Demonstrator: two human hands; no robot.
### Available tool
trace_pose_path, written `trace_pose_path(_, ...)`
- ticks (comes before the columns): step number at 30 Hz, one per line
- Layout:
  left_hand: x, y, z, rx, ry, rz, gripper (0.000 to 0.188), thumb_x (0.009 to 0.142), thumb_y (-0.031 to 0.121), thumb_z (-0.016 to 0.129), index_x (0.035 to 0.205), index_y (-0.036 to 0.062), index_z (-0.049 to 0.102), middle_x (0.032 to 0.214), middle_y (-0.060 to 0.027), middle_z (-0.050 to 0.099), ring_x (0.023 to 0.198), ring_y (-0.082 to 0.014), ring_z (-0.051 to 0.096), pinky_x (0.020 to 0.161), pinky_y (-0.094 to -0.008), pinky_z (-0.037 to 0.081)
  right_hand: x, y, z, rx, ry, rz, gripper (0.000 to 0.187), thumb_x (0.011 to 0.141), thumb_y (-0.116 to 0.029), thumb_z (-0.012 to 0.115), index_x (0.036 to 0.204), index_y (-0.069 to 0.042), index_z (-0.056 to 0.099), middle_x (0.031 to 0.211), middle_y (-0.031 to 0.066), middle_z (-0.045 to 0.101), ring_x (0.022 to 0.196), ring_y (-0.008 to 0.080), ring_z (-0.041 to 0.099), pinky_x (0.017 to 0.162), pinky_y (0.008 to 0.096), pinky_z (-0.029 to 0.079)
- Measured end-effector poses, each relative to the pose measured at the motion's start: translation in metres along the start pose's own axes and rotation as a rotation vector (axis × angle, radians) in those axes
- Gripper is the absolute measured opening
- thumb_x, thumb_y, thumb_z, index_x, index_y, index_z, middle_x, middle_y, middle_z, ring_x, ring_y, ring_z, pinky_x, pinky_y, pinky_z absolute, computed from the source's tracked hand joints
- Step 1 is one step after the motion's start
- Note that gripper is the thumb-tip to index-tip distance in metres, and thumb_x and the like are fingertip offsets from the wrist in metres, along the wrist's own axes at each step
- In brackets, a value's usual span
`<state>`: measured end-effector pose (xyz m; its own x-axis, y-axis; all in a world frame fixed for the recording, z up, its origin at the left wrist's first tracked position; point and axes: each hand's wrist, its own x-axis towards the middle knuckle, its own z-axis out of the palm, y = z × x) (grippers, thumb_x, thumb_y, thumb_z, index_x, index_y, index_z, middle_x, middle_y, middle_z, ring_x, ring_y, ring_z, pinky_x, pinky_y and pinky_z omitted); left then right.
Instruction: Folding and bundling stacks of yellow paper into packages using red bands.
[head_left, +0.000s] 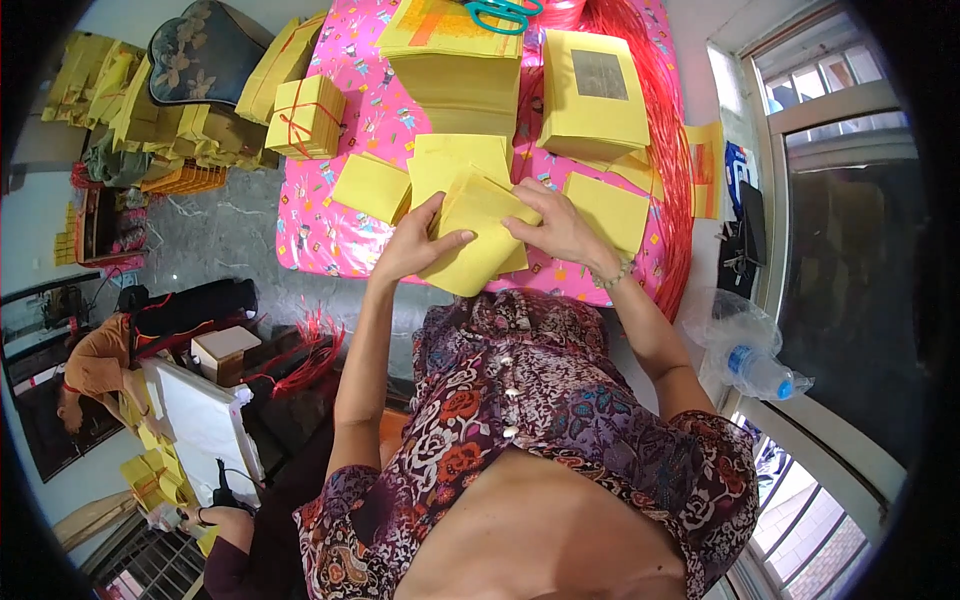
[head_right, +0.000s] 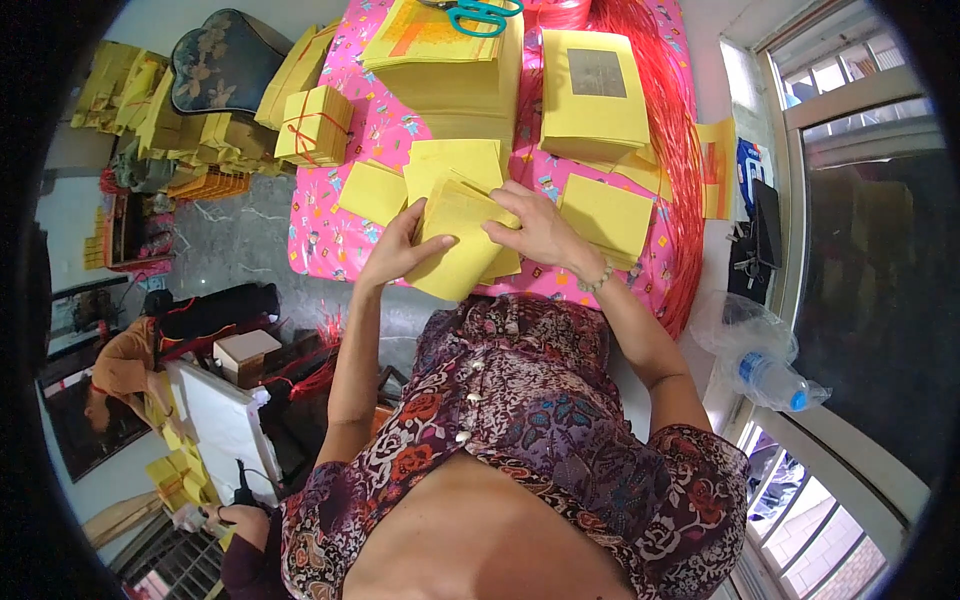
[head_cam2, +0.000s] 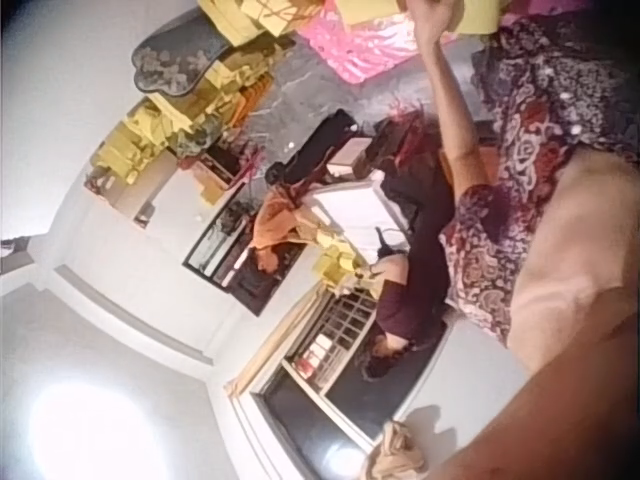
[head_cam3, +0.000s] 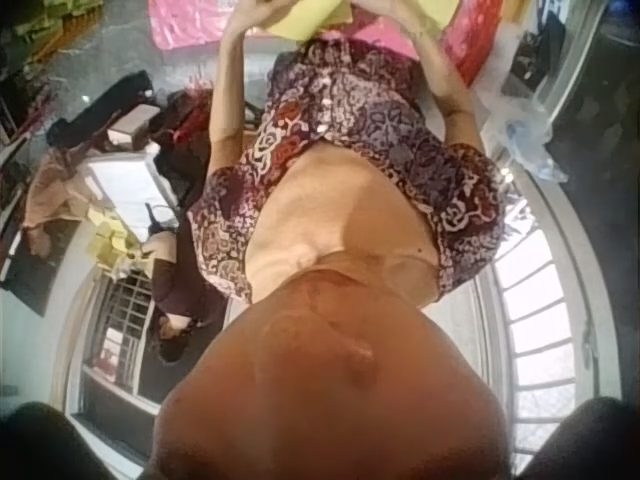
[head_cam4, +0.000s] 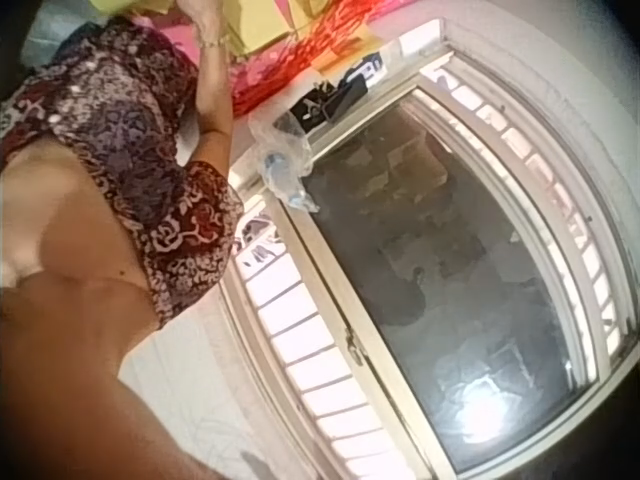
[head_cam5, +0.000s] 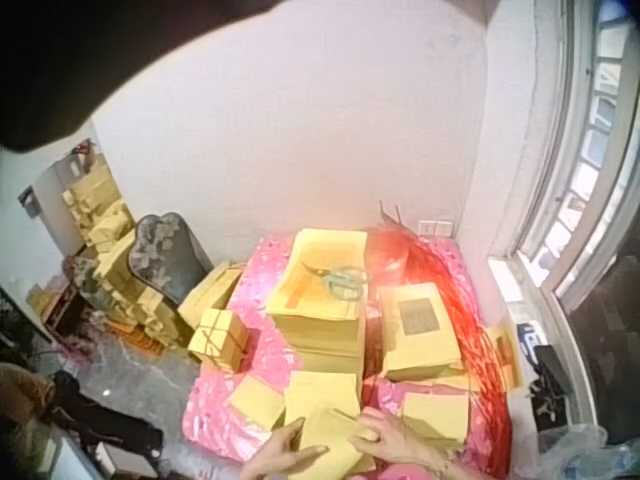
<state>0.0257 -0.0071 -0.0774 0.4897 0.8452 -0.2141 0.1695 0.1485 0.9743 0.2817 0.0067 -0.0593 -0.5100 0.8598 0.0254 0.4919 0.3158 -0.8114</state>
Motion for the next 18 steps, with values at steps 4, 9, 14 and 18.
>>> trace_pose_path(4,0.005,0.008,0.018,-0.093,0.182,0.019,0.041,0.09,0.01,0.067,0.125,-0.0018,0.049,0.112,-0.0097,0.063,0.102,-0.0137,0.059,0.088,-0.0305,0.048,0.004,-0.018,-0.005,-0.068,0.082,-0.007,0.038,0.085,-0.018,0.069,0.117,-0.002,0.058,0.1,0.0125,0.058,0.095,0.0293,0.06,0.083,0.0356,0.047)
trace_pose_path(9,0.027,-0.033,0.023,-0.191,0.463,0.346,0.038,0.091,0.003,0.063,0.126,0.0008,0.049,0.119,-0.0087,0.059,0.112,-0.016,0.055,0.095,-0.0308,0.044,0.021,-0.029,0.004,0.149,0.39,-0.093,0.05,0.083,-0.018,0.071,0.125,-0.003,0.05,0.107,0.0144,0.057,0.1,0.0319,0.059,0.086,0.0394,0.048)
trace_pose_path(14,0.038,-0.055,0.022,-0.263,0.514,0.368,0.04,0.09,0.001,0.062,0.128,0.0016,0.049,0.119,-0.0082,0.059,0.112,-0.0164,0.055,0.096,-0.0313,0.044,0.038,-0.006,0.019,0.044,0.323,-0.174,0.057,0.083,-0.015,0.072,0.132,-0.003,0.045,0.114,0.0143,0.056,0.11,0.0274,0.056,0.093,0.0373,0.045)
trace_pose_path(18,0.038,-0.067,0.028,-0.275,0.536,0.334,0.04,0.091,0.0,0.06,0.129,0.0016,0.047,0.12,-0.0083,0.058,0.112,-0.0168,0.055,0.096,-0.0313,0.044,0.039,0.008,0.037,0.237,0.309,-0.1,0.058,0.087,-0.012,0.069,0.136,-0.005,0.04,0.118,0.012,0.055,0.115,0.0205,0.053,0.097,0.0335,0.044)
